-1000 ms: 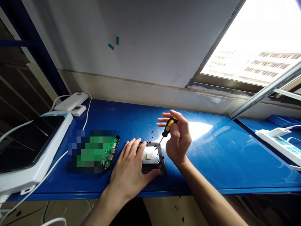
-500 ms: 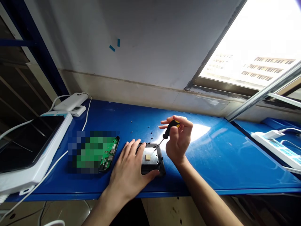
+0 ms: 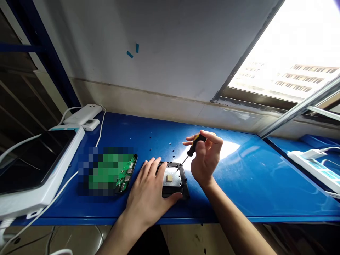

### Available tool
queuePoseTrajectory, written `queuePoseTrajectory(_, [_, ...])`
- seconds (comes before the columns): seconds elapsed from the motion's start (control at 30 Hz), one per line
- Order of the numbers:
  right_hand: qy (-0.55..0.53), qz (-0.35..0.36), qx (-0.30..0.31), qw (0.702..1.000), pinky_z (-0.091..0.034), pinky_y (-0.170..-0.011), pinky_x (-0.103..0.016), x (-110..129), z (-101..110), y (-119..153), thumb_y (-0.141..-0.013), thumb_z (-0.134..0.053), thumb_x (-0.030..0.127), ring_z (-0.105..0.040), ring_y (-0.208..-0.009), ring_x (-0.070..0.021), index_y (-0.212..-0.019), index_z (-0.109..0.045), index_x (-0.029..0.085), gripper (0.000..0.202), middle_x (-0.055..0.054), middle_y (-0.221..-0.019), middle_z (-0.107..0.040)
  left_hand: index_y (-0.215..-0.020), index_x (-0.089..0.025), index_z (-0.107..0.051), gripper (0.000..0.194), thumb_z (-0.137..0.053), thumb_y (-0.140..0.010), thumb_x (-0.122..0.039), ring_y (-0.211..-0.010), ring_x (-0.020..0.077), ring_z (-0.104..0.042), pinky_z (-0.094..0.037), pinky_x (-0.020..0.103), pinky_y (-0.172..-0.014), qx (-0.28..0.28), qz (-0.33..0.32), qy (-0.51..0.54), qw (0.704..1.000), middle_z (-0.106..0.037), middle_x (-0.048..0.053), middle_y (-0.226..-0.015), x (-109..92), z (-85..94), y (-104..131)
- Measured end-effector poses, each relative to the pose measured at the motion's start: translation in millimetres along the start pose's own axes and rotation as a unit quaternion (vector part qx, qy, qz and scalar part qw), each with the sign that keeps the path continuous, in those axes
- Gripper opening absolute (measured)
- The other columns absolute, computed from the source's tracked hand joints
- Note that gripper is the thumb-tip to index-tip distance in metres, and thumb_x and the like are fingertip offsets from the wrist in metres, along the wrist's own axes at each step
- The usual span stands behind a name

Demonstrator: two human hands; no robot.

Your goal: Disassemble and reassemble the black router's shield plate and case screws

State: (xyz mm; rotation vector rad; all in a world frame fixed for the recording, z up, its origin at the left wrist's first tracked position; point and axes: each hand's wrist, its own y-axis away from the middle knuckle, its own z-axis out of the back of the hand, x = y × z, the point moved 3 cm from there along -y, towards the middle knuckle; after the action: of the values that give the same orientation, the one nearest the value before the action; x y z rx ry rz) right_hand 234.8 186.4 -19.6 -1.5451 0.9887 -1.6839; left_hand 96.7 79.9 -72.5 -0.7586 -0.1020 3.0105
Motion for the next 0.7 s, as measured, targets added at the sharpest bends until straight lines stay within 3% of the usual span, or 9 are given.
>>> queuePoseTrajectory(0.1, [-0.012, -0.02, 0.015, 1.0, -0.066, -0.069, -0.037, 0.1, -1.6, 1.8, -0.105, -0.043, 0.024, -0.073, -0.089, -0.0172, -0.124, -0.056, 0.029, 0.023, -0.004, -0.109, -0.066, -0.151, -0.019, -0.045, 0.084, -0.067, -0.084, -0.065, -0.153, 0.0396, -0.029, -0.033, 0.061, -0.122, -0.004, -0.004, -0.001, 1.0, -0.038, 0.013, -0.165, 0.9, -0.9, -0.7])
queuePoseTrajectory(0.37, [0.088, 0.027, -0.042, 0.995, -0.05, -0.05, -0.025, -0.6, 7.5, -1.8, -0.091, -0.071, 0.026, -0.055, -0.059, -0.0086, -0.103, -0.058, 0.027, 0.018, 0.003, -0.089, -0.052, -0.152, -0.019, -0.045, 0.084, -0.068, -0.084, -0.063, -0.153, 0.04, -0.029, -0.033, 0.061, -0.122, -0.003, 0.001, -0.001, 1.0, -0.038, 0.013, -0.164, 1.1, 0.8, -0.1])
queuePoseTrajectory(0.47, [0.073, 0.016, -0.03, 0.997, -0.057, -0.055, -0.029, 2.3, 7.1, -1.6, -0.099, -0.058, 0.029, -0.063, -0.068, -0.012, -0.106, -0.061, 0.027, 0.008, -0.001, -0.097, -0.055, -0.152, -0.018, -0.045, 0.084, -0.068, -0.084, -0.062, -0.153, 0.0405, -0.029, -0.033, 0.062, -0.122, 0.004, 0.004, -0.006, 1.0, -0.038, 0.013, -0.164, 0.8, 0.8, -0.6])
queuePoseTrajectory(0.57, [0.029, -0.011, 0.0, 1.0, -0.065, -0.066, -0.035, 4.6, 3.3, 0.2, -0.105, -0.041, 0.026, -0.071, -0.085, -0.0162, -0.117, -0.063, 0.029, 0.025, -0.005, -0.109, -0.064, -0.152, -0.018, -0.045, 0.084, -0.066, -0.085, -0.064, -0.153, 0.0405, -0.029, -0.033, 0.062, -0.122, 0.006, 0.003, -0.01, 1.0, -0.037, 0.014, -0.165, 0.4, 1.2, -1.6])
queuePoseTrajectory(0.7, [0.021, -0.018, 0.019, 0.999, -0.066, -0.072, -0.036, 3.8, 1.2, 1.1, -0.103, -0.049, 0.022, -0.072, -0.088, -0.0169, -0.128, -0.061, 0.03, 0.029, -0.003, -0.104, -0.07, -0.152, -0.018, -0.044, 0.084, -0.065, -0.085, -0.065, -0.153, 0.0398, -0.028, -0.032, 0.062, -0.122, 0.006, 0.002, -0.016, 1.0, -0.037, 0.013, -0.165, -0.5, 1.6, -2.0])
